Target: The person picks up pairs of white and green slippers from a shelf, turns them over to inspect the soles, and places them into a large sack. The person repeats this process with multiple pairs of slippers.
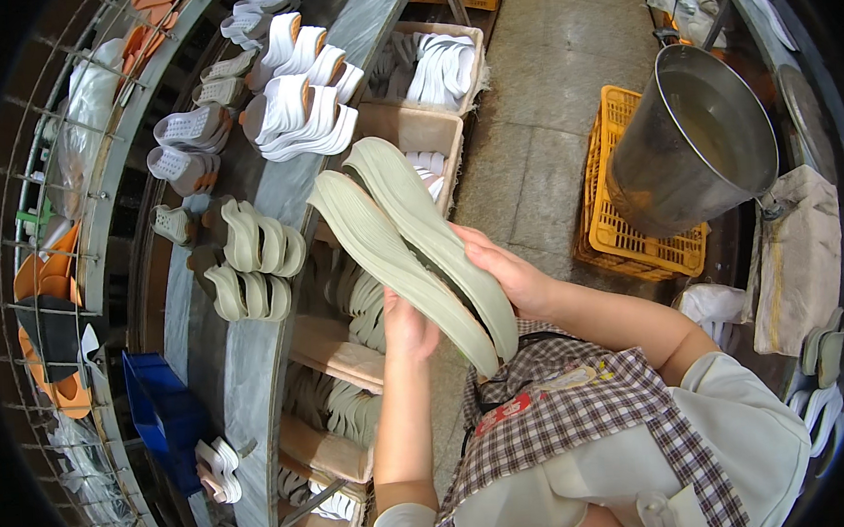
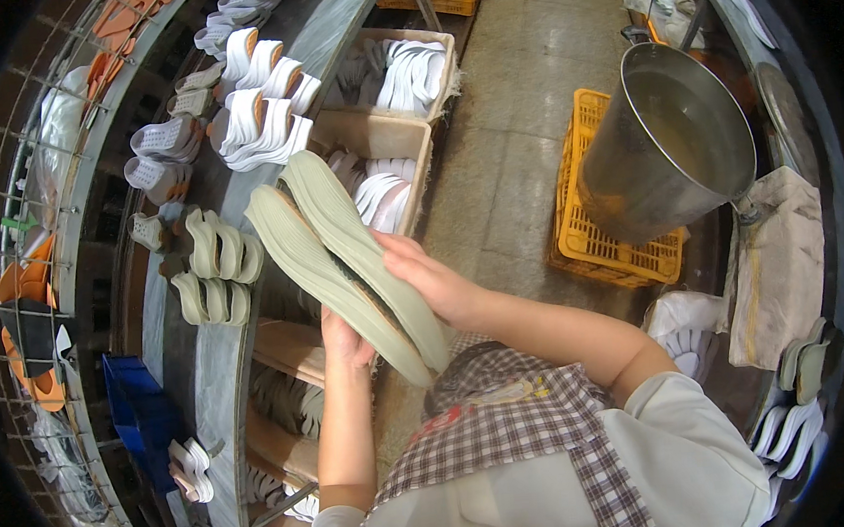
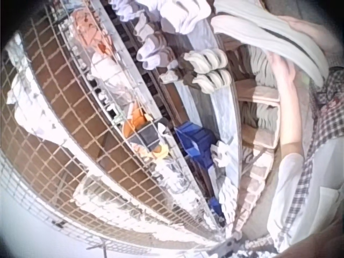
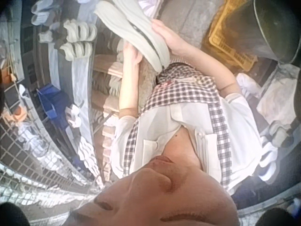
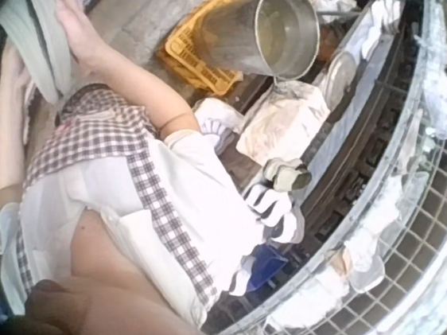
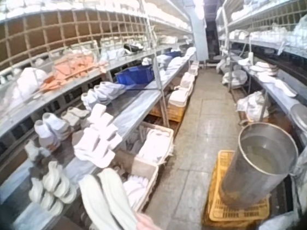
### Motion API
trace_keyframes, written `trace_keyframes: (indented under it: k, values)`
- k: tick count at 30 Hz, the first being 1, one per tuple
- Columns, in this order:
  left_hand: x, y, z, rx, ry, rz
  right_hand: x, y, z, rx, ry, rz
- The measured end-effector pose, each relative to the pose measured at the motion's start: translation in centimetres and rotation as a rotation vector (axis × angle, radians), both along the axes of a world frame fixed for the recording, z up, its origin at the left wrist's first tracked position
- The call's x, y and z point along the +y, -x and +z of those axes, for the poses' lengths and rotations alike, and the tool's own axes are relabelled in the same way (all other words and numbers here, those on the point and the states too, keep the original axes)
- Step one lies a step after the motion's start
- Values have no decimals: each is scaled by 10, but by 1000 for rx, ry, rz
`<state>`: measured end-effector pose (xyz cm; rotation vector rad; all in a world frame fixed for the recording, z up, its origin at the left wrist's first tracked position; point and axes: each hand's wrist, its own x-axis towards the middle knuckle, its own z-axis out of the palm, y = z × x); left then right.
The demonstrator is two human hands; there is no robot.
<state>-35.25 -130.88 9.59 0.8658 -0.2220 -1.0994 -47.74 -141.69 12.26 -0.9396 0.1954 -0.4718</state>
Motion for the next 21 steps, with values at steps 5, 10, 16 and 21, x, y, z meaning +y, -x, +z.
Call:
trace_keyframes:
  k: [5,10,16,21]
  values:
    - [-6,3,9,68,-5,1,-2,3,20,79,-254,23]
    - [-9,6,14,116,-78,7,-7,4,35,216,-506,115]
    - [-9,7,16,105,-15,29,-10,8,37,165,-435,142]
    - [-2,-3,16,-180,84,27,-26,19,35,172,45,169]
